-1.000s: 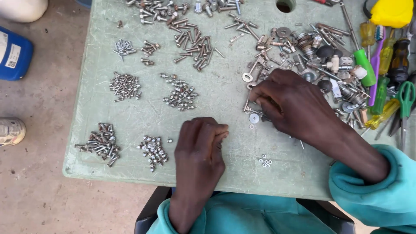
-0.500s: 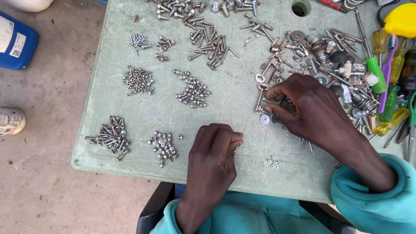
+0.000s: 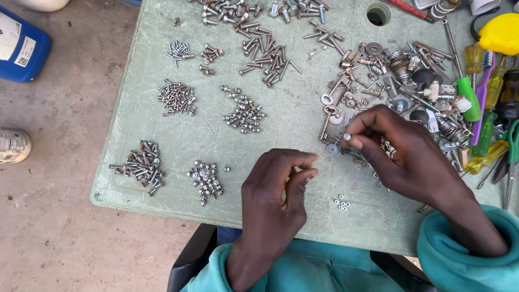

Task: Sorting and organizing various screws, nuts, and bolts into categorized piles on a table

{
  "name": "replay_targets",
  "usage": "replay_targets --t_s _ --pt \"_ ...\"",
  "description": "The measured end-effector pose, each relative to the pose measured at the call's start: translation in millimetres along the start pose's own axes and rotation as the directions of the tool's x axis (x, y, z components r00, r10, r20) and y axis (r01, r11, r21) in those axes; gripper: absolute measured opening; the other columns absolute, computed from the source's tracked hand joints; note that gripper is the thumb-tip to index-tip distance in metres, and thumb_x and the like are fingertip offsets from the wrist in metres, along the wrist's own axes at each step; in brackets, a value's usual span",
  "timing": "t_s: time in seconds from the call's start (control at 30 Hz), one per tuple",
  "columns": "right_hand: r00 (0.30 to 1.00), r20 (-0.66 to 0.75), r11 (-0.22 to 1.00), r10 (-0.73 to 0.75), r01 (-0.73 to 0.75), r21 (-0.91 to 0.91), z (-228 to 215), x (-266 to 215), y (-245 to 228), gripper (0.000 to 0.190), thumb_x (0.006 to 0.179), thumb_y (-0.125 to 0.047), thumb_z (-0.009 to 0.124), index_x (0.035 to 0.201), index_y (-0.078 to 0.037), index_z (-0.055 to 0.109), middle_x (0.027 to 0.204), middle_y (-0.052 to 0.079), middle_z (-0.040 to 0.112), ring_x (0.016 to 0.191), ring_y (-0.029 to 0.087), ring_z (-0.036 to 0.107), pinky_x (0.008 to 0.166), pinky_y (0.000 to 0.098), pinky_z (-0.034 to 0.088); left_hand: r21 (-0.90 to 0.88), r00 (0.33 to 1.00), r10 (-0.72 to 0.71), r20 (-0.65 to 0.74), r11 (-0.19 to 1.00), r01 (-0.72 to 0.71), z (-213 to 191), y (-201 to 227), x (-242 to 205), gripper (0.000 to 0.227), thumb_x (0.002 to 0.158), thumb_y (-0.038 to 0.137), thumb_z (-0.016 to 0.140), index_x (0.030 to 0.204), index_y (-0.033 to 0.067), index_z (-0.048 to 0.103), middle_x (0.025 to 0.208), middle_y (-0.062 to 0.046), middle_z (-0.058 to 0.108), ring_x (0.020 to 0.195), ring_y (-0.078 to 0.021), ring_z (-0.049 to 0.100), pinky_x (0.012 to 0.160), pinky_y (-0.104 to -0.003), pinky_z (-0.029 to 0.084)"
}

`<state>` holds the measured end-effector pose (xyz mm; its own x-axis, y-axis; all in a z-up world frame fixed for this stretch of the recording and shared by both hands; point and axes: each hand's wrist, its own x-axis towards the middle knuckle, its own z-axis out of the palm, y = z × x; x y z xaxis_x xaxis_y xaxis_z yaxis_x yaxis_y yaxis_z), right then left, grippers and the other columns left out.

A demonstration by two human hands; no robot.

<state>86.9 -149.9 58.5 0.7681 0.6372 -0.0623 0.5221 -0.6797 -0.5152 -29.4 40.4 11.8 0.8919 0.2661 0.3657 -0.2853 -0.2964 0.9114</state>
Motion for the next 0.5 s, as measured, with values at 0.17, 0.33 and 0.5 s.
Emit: replay_targets --t_s 0.17,0.33,0.5 --pt "0.996 -0.031 0.967 0.088 -0.077 0.243 0.1 -27.0 -14.8 0.014 0.090 -0.016 0.074 0.102 -0.010 0.069 0.092 0.001 0.068 0.082 0.009 0.064 0.076 0.0232 0.050 -0.107 0.996 0.051 0.070 0.993 -0.043 13.1 7.1 3.1 0.024 0.106 0.001 0.057 0.126 0.0098 0.065 0.118 -0.009 0.072 0.113 -0.0253 0.069 0.097 -0.032 0.063" --pt "0.993 -0.075 0.880 0.087 -0.041 0.472 3.4 -39.9 -20.3 0.011 0.088 -0.008 0.075 0.097 -0.005 0.069 0.090 0.003 0.071 0.081 0.011 0.067 0.074 0.0225 0.054 -0.135 0.998 0.054 0.022 0.989 -0.051 21.7 9.7 1.4 0.015 0.102 -0.001 0.060 0.105 0.0074 0.072 0.099 -0.004 0.075 0.097 -0.0225 0.074 0.088 -0.032 0.062" --pt "0.986 -0.151 0.891 0.066 0.010 0.453 7.6 -44.7 -23.0 0.017 0.086 -0.006 0.076 0.100 -0.001 0.068 0.090 0.006 0.070 0.080 0.011 0.065 0.074 0.0224 0.054 -0.191 0.999 -0.037 0.007 0.981 0.037 26.4 15.2 -0.2 0.013 0.104 0.017 0.060 0.101 0.0089 0.070 0.099 -0.005 0.073 0.095 -0.0208 0.074 0.084 -0.030 0.059"
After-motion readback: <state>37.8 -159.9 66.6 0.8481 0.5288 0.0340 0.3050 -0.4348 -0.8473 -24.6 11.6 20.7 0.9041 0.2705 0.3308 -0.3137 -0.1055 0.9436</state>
